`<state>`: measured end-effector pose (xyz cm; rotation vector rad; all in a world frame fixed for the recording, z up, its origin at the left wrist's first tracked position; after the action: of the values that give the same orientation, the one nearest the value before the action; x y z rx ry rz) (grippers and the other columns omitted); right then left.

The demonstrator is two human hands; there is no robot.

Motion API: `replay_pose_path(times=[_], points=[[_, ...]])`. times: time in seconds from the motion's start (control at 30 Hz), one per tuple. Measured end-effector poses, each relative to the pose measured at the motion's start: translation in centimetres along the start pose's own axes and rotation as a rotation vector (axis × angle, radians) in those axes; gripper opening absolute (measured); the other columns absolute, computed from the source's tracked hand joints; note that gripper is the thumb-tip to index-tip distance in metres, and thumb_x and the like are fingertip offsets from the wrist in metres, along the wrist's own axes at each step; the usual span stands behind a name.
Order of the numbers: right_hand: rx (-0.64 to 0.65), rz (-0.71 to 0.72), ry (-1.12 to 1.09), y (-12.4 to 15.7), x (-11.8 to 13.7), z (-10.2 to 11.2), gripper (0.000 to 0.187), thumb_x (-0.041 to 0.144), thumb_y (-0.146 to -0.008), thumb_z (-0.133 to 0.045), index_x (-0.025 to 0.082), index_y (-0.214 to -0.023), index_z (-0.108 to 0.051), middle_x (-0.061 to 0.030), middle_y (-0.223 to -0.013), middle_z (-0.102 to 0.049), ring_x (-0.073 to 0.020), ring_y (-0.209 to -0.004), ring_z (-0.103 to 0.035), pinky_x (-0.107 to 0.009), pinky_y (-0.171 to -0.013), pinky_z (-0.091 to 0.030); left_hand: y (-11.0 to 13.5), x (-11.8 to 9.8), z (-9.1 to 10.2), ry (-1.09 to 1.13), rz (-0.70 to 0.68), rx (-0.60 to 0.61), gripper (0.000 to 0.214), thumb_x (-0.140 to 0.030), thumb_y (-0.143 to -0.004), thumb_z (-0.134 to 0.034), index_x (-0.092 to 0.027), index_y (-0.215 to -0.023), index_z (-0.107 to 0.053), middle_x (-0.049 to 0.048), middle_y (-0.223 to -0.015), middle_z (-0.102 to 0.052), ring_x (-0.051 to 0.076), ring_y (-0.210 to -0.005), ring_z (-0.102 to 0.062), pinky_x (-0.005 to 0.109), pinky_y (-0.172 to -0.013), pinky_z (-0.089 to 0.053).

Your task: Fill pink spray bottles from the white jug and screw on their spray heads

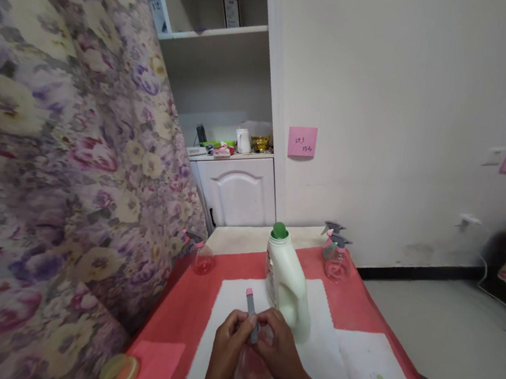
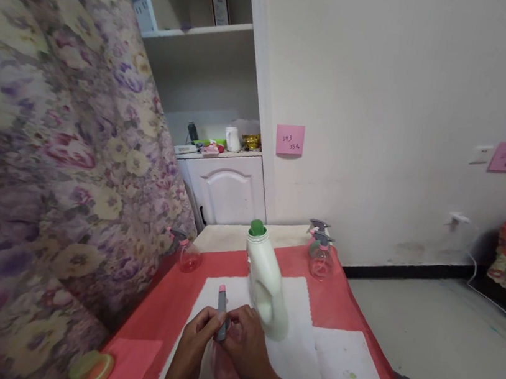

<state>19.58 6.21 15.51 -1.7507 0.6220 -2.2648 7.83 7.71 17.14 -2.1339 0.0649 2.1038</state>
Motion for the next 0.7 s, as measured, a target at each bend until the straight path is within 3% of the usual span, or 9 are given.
replay_pose_path(times=[0.13, 0.3, 0.43, 0.57, 0.7], points=[[0.067, 0.033, -0.046, 0.0, 1.0, 0.1, 0.020, 0.016, -0.083, -0.058, 0.022, -0.099, -0.067, -0.0040, -0.097, -0.067, -0.0219, -0.092, -0.060, -0.034, -0.082, -0.045, -0.1, -0.4, -0.1, 0.004, 0.001, -0.005, 0.030, -0.045, -0.076, -0.071, -0.019, -0.067, -0.059, -0.0040, -0.064, -0.056, 0.015, -0.068, -0.049, 0.024, -0.065, -0.041], [0.000, -0.003, -0.038, -0.1, 0.3, 0.4, 0.002, 0.022, -0.080, -0.064, 0.021, -0.082, -0.063, -0.0022, -0.084, -0.063, -0.0217, -0.083, -0.058, -0.033, -0.077, -0.044, 0.0, -0.6, -0.1, 0.001, -0.006, -0.005, 0.031, -0.044, -0.077, -0.070, -0.020, -0.064, -0.056, -0.0049, -0.064, -0.052, 0.014, -0.066, -0.047, 0.023, -0.063, -0.040], [-0.092, -0.052, -0.025, 0.2, -0.3, 0.4, 0.011, 0.026, -0.078, -0.066, 0.021, -0.081, -0.057, -0.0029, -0.084, -0.058, -0.0231, -0.083, -0.057, -0.035, -0.076, -0.044, 0.0, -0.1, 0.0, -0.018, -0.007, -0.002, 0.032, -0.046, -0.077, -0.070, -0.020, -0.066, -0.056, -0.0048, -0.063, -0.052, 0.014, -0.066, -0.045, 0.024, -0.062, -0.039], [-0.033, -0.023, -0.059, 0.2, 0.1, -0.1, 0.015, 0.019, -0.077, -0.063, 0.022, -0.092, -0.063, -0.0035, -0.094, -0.064, -0.0225, -0.092, -0.060, -0.035, -0.082, -0.046, 0.0, 0.3, 0.2, -0.029, -0.005, 0.001, 0.033, -0.048, -0.077, -0.069, -0.020, -0.067, -0.057, -0.0045, -0.064, -0.052, 0.014, -0.066, -0.046, 0.024, -0.062, -0.039], [-0.063, -0.044, -0.059, 0.1, -0.2, 0.0, 0.008, 0.021, -0.075, -0.066, 0.021, -0.079, -0.059, -0.0015, -0.083, -0.061, -0.0220, -0.083, -0.059, -0.034, -0.076, -0.046, 0.0, 0.5, 0.2, -0.034, -0.013, -0.004, 0.033, -0.048, -0.077, -0.069, -0.020, -0.067, -0.056, -0.0044, -0.065, -0.052, 0.015, -0.067, -0.047, 0.025, -0.064, -0.040]])
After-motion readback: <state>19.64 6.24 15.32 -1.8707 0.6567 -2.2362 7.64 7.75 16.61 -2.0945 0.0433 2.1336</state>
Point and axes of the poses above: each hand's wrist, its own y-axis away from the middle knuckle, its own z-axis out of the back of the hand, x = y × z, the point moved 9 cm from there along -y, towards the middle knuckle
